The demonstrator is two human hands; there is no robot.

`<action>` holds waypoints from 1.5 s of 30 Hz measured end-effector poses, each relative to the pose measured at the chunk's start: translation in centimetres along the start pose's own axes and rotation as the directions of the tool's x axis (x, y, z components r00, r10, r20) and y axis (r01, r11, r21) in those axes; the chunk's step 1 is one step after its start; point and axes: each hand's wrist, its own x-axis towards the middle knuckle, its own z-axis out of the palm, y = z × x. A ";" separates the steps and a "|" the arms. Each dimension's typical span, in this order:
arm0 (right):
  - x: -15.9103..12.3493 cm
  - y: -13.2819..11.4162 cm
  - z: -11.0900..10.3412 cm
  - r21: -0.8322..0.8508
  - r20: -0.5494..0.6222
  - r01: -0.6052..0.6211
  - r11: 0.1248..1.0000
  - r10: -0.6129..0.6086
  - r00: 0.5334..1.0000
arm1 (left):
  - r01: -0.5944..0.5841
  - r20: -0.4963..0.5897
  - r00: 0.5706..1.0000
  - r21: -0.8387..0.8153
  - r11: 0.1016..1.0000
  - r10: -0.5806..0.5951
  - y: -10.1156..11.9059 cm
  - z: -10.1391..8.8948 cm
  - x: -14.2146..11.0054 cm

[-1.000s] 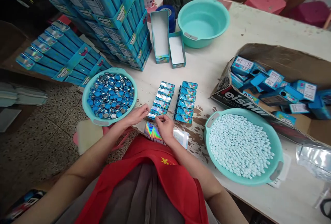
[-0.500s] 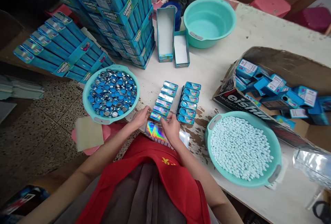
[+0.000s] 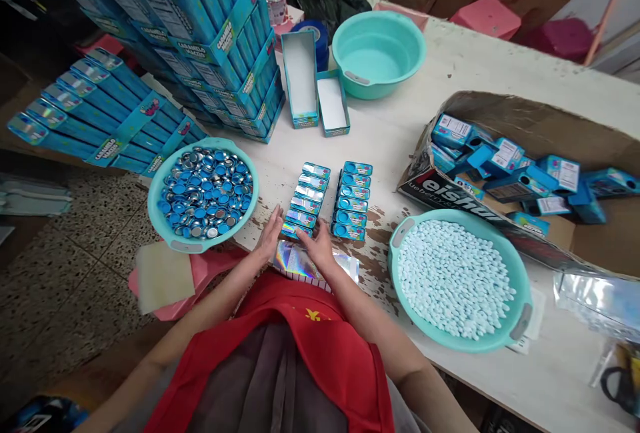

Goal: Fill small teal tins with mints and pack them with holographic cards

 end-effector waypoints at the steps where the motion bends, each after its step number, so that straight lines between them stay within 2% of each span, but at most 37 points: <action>1: 0.4 -0.1 0.2 0.031 0.036 0.011 0.999 -0.012 0.999 | -0.021 0.014 1.000 -0.031 0.999 0.022 0.6 0.2 0.8; 4: 2.2 -1.0 1.2 0.061 0.127 0.015 0.998 -0.023 0.992 | -0.037 -0.016 0.999 -0.065 0.997 0.036 2.5 0.3 3.5; 6: 3.2 -2.1 1.5 0.071 0.162 -0.019 0.997 0.007 0.987 | -0.024 -0.149 0.989 -0.036 0.999 0.018 3.3 -0.1 4.8; 7: 3.2 -2.6 1.4 0.067 0.183 -0.034 0.997 0.022 0.983 | -0.013 -0.241 0.971 -0.005 1.000 0.011 3.5 -0.3 4.9; 9: 2.0 -3.4 0.1 0.013 0.223 -0.008 1.000 0.004 0.975 | -0.010 -0.399 0.915 0.118 0.993 0.057 3.3 -0.3 3.8; 10: 0.8 -3.5 -1.0 -0.038 0.247 0.042 0.998 -0.031 0.968 | -0.023 -0.433 0.894 0.210 0.977 0.114 2.9 -0.1 2.7; 11: -0.8 -3.3 -2.4 -0.107 0.263 0.116 0.988 -0.084 0.961 | -0.063 -0.413 0.889 0.317 0.946 0.197 2.5 0.2 1.2; 13: -4.2 -2.3 -5.7 -0.265 0.248 0.224 0.938 -0.159 0.956 | -0.161 -0.293 0.897 0.482 0.861 0.331 1.4 1.1 -1.8; 14: -5.7 -1.4 -7.3 -0.338 0.201 0.230 0.913 -0.169 0.965 | -0.192 -0.244 0.899 0.527 0.828 0.364 0.9 1.7 -3.0; 16: -7.8 0.7 -10.0 -0.467 -0.043 0.154 0.871 -0.197 0.980 | -0.253 -0.124 0.916 0.560 0.789 0.381 0.3 3.0 -4.2; 18: -8.1 2.8 -11.7 -0.455 -0.279 -0.004 0.891 -0.138 0.950 | -0.343 0.088 0.931 0.543 0.766 0.354 0.4 4.6 -3.8; 19: -7.9 3.7 -12.1 -0.382 -0.343 -0.079 0.921 -0.062 0.937 | -0.398 0.230 0.917 0.524 0.753 0.325 0.7 5.6 -3.3; 20: -7.4 4.4 -12.2 -0.282 -0.361 -0.144 0.949 0.034 0.932 | -0.451 0.371 0.883 0.503 0.737 0.287 1.1 6.6 -2.6; 22: -6.4 5.3 -12.2 -0.090 -0.305 -0.222 0.971 0.186 0.934 | -0.534 0.586 0.786 0.477 0.698 0.200 2.0 8.6 -1.5; 23: -6.1 5.4 -12.2 -0.032 -0.271 -0.235 0.971 0.218 0.938 | -0.556 0.647 0.747 0.481 0.678 0.154 2.4 9.5 -1.0; 24: -5.9 5.5 -12.1 -0.004 -0.249 -0.232 0.973 0.224 0.942 | -0.563 0.677 0.728 0.500 0.658 0.108 2.7 10.3 -0.7; 25: -5.8 5.4 -12.2 0.003 -0.236 -0.217 0.976 0.212 0.948 | -0.553 0.681 0.729 0.531 0.642 0.065 3.0 10.8 -0.4; 27: -6.0 5.2 -12.3 -0.013 -0.225 -0.174 0.985 0.167 0.960 | -0.490 0.640 0.768 0.592 0.640 -0.004 3.2 11.3 -0.1; 28: -6.2 5.1 -12.4 -0.036 -0.224 -0.152 0.988 0.140 0.964 | -0.450 0.620 0.784 0.601 0.661 -0.029 3.2 11.4 0.1; 30: -6.6 4.9 -12.5 -0.150 -0.241 -0.092 0.984 0.053 0.969 | -0.394 0.625 0.779 0.553 0.734 -0.053 2.9 11.2 0.4; 32: -6.8 4.6 -12.4 -0.378 -0.255 0.008 0.926 -0.112 0.960 | -0.361 0.649 0.759 0.489 0.794 -0.056 2.7 11.0 0.6; 33: -6.9 4.5 -12.3 -0.511 -0.236 0.066 0.857 -0.214 0.948 | -0.353 0.650 0.758 0.479 0.804 -0.054 2.6 11.0 0.6; 35: -6.9 4.4 -11.9 -0.730 -0.131 0.168 0.662 -0.377 0.917 | -0.360 0.634 0.772 0.499 0.788 -0.049 2.7 11.1 0.7; 36: -6.9 4.4 -11.7 -0.801 -0.062 0.203 0.563 -0.416 0.907 | -0.372 0.629 0.776 0.517 0.771 -0.048 2.8 11.2 0.7; 38: -6.8 4.7 -11.4 -0.882 0.058 0.245 0.403 -0.424 0.904 | -0.389 0.629 0.775 0.549 0.740 -0.059 3.1 11.3 0.7; 40: -6.9 5.1 -11.3 -0.914 0.140 0.274 0.299 -0.401 0.905 | -0.382 0.625 0.777 0.567 0.730 -0.079 3.4 11.4 0.7; 42: -7.2 5.4 -11.3 -0.919 0.195 0.306 0.249 -0.389 0.901 | -0.357 0.616 0.781 0.577 0.735 -0.105 3.7 11.4 0.8; 45: -7.8 5.2 -11.7 -0.909 0.233 0.344 0.234 -0.398 0.887 | -0.331 0.607 0.786 0.578 0.746 -0.122 3.7 11.6 1.0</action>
